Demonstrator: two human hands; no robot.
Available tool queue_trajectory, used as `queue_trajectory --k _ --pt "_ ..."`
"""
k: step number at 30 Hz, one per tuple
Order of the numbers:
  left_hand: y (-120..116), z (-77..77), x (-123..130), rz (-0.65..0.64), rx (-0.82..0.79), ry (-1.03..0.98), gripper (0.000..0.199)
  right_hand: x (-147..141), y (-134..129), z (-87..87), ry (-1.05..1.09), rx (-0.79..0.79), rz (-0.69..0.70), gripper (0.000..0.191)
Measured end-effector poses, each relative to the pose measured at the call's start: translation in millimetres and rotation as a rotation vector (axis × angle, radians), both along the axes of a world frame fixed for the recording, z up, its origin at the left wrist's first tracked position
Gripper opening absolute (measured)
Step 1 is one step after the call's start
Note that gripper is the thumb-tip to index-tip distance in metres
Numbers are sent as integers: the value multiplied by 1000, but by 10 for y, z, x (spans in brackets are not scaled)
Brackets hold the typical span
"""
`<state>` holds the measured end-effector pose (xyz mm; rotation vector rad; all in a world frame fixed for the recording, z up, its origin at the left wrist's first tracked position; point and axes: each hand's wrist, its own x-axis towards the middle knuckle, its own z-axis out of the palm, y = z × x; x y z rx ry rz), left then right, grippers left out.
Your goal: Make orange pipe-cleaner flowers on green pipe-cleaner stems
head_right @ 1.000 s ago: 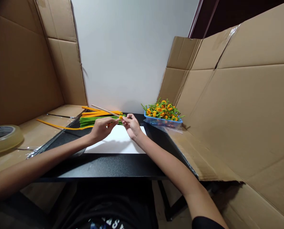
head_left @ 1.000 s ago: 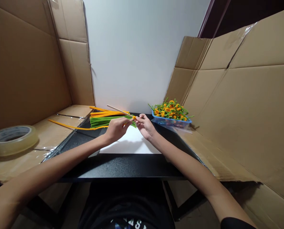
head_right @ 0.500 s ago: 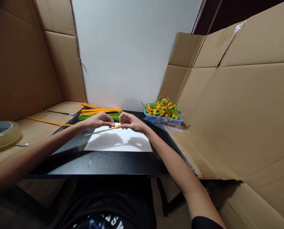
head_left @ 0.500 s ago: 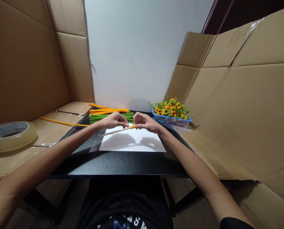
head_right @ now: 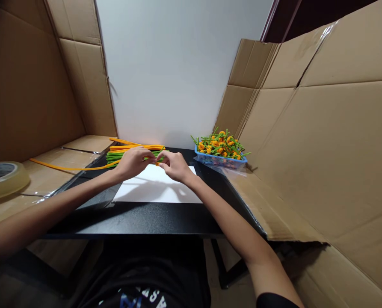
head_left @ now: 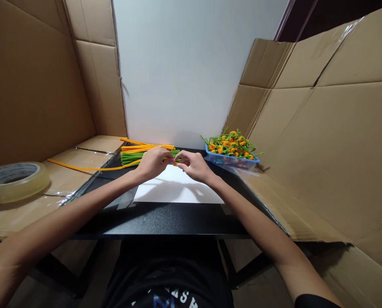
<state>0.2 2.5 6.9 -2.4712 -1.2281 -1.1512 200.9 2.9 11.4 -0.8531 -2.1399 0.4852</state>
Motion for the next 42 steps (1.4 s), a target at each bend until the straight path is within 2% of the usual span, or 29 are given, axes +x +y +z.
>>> queue_trajectory --k 7,15,19,22,24,27,30,33,35,37,40,42 --pt "-96 -45 61 -16 172 139 22 -54 -25 -72 -98 98 -106 18" --pt "-58 -146 65 -35 227 169 25 -94 -8 -147 -114 146 -201 20" --pt "-104 -163 90 -24 285 90 32 -90 40 -142 109 -80 -162 14" --pt "-143 -163 120 15 297 -20 27 -102 75 -140 328 -280 -125 4" --pt "-161 -142 136 11 243 -141 21 -109 92 -133 466 -392 -72 11" --pt "-145 -71 131 -65 72 -372 18 -102 118 -117 595 -517 29 23" --pt "-34 3 72 -163 -153 -583 33 -80 157 -109 654 -557 105 30" --pt "128 42 -30 -311 -367 -669 50 -59 184 -109 686 -569 166 35" --pt "209 57 -108 -418 -458 -606 51 -42 185 -104 658 -564 227 36" --pt "247 83 -186 -495 -488 -457 41 -13 177 -94 560 -558 300 35" --pt "248 148 -291 -497 -463 -179 28 47 156 -69 334 -534 377 33" --pt "244 195 -343 -463 -456 -19 26 79 130 -44 182 -447 367 28"
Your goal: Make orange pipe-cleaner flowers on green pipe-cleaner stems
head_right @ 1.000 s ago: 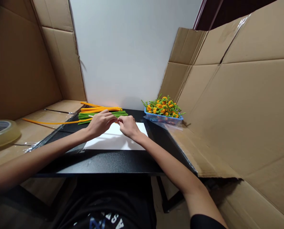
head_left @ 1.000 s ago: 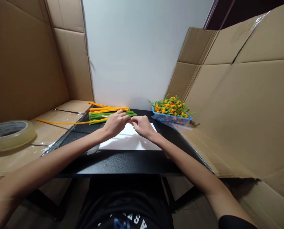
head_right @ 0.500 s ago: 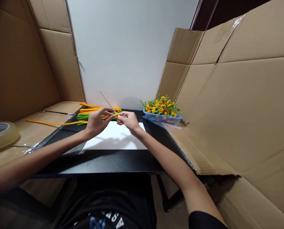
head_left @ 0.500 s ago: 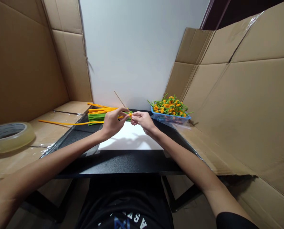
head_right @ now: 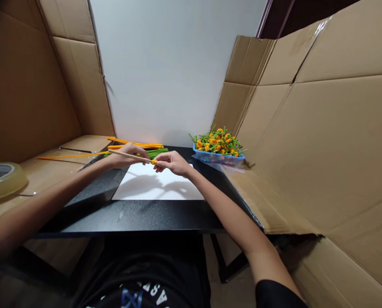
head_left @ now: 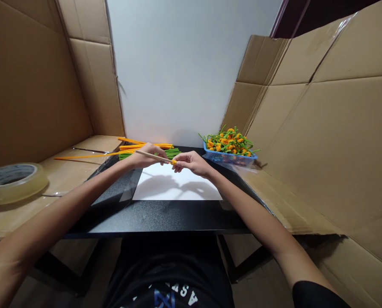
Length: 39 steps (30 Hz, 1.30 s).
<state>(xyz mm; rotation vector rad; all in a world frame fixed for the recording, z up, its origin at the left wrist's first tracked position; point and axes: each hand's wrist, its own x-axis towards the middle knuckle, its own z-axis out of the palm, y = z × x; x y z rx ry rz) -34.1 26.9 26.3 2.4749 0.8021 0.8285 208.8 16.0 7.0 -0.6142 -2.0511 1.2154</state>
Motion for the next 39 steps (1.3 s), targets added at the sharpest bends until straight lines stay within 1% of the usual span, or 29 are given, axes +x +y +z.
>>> queue_trajectory --k 1,3,5,6,7,9,11,12,14,15,16,18,19,21,23,25,26,28,31,33,35,36,37,39 --pt "2 18 -18 -6 7 60 26 8 -19 16 -79 101 -15 24" --pt "9 35 -31 -17 4 137 25 1 -73 50 -269 394 -73 16" --pt "11 21 -10 15 24 179 24 -36 -141 79 -485 693 -138 20" --pt "3 3 14 58 59 190 22 -62 -176 87 -589 796 -173 22" --pt "-12 -21 46 114 115 200 20 -89 -209 90 -682 859 -216 22" --pt "-63 -77 127 248 268 202 16 -137 -258 82 -806 892 -330 21" --pt "-134 -131 209 358 438 188 16 -162 -276 64 -822 869 -453 20" --pt "-170 -153 243 388 517 177 17 -165 -272 55 -783 848 -505 20" --pt "-233 -184 287 413 666 156 20 -159 -239 39 -622 763 -576 17" --pt "-259 -195 298 412 738 149 22 -153 -211 33 -510 678 -594 15" --pt "-281 -204 305 404 813 151 24 -149 -178 25 -387 561 -605 13" --pt "-315 -222 316 372 955 180 26 -142 -102 8 -133 269 -592 7" --pt "-327 -232 324 353 1012 201 27 -139 -65 -2 -18 124 -561 6" --pt "-335 -251 346 325 1069 220 29 -126 2 -23 159 -97 -451 14" --pt "-310 -254 354 340 1019 141 28 -95 53 -35 264 -211 -316 23" --pt "-243 -223 324 364 870 -13 24 -41 90 -29 313 -234 -216 29" --pt "-199 -194 290 362 774 -88 22 -7 105 -19 312 -217 -179 31" --pt "-107 -122 199 289 586 -144 20 66 124 15 229 -139 -110 32" --pt "-18 -26 72 111 356 3 19 140 108 75 -51 66 -39 23" --pt "-14 -1 39 53 200 123 19 136 58 102 -261 283 -52 18" --pt "-45 -7 57 97 95 202 19 85 -15 109 -463 533 -121 23" --pt "-68 -19 82 151 85 224 18 47 -55 104 -555 642 -172 26" --pt "-95 -32 113 219 109 234 18 6 -92 95 -632 724 -232 27" --pt "-152 -57 183 356 217 213 17 -70 -150 68 -714 803 -376 26"
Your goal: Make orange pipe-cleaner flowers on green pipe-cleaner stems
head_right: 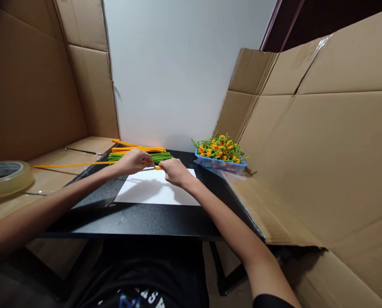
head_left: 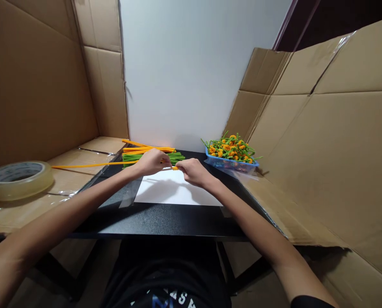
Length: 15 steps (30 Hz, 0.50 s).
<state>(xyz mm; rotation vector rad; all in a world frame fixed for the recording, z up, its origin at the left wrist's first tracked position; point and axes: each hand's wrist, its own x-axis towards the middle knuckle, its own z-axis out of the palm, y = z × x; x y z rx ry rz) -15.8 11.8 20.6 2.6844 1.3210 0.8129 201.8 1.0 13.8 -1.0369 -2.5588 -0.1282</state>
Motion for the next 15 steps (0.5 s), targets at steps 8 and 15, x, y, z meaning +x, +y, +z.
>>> queue_trajectory --k 8,15 --pt "-117 -80 157 -43 11 -339 24 -41 20 -111 289 74 -226 19" --pt "-108 -194 242 -144 -273 -713 30 -22 37 -145 533 117 -171 20"
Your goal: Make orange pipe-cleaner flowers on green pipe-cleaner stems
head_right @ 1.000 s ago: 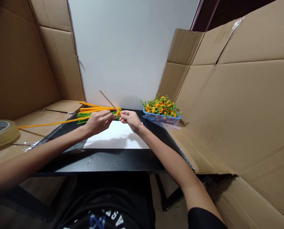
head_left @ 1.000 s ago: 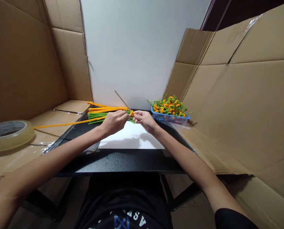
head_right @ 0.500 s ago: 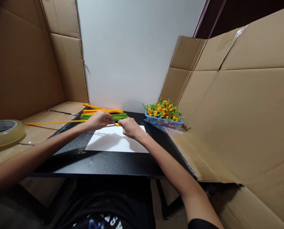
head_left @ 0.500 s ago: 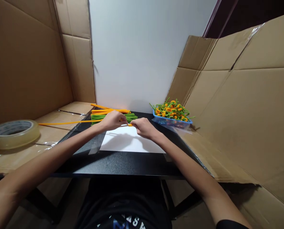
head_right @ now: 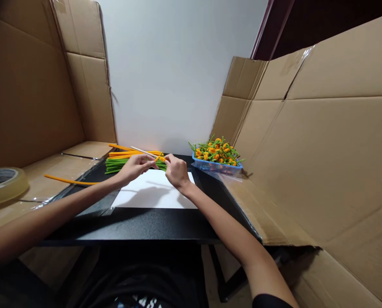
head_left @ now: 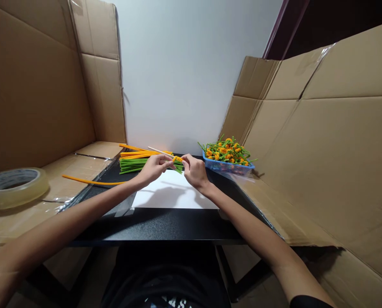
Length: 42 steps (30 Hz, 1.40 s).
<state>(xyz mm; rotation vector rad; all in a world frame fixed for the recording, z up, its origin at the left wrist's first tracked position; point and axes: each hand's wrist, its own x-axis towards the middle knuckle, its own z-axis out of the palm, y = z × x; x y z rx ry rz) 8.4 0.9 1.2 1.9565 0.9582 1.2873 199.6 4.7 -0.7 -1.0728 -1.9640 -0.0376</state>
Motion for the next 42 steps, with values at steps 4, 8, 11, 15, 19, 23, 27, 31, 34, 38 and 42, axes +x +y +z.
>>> queue_trajectory --k 4,8,11,15,19,23,27,31,34,38,42 --pt "-30 2 -5 5 236 179 17 -15 -10 -7 56 -25 58 19" --pt "19 9 -76 64 397 364 18 -13 80 -16 262 -201 153 14" --pt "124 -14 -143 31 427 392 19 -18 185 -47 483 -444 256 19" --pt "272 -4 -257 -99 298 302 23 3 257 -70 648 -695 490 37" --pt "343 110 -415 -244 137 408 28 94 212 5 360 -638 586 30" --pt "348 187 -490 -333 93 526 26 150 116 106 -119 -291 488 21" --pt "287 163 -404 -257 208 659 19 108 54 125 -486 -43 408 28" --pt "141 107 -236 26 606 753 22 58 7 116 -656 76 260 27" --pt "56 82 -161 118 778 812 25 46 -30 123 -675 98 200 28" --pt "24 61 -159 230 919 807 25 37 -50 120 -559 34 102 24" --pt "-17 35 -144 281 1019 743 27 59 -10 126 -254 -18 24 19"
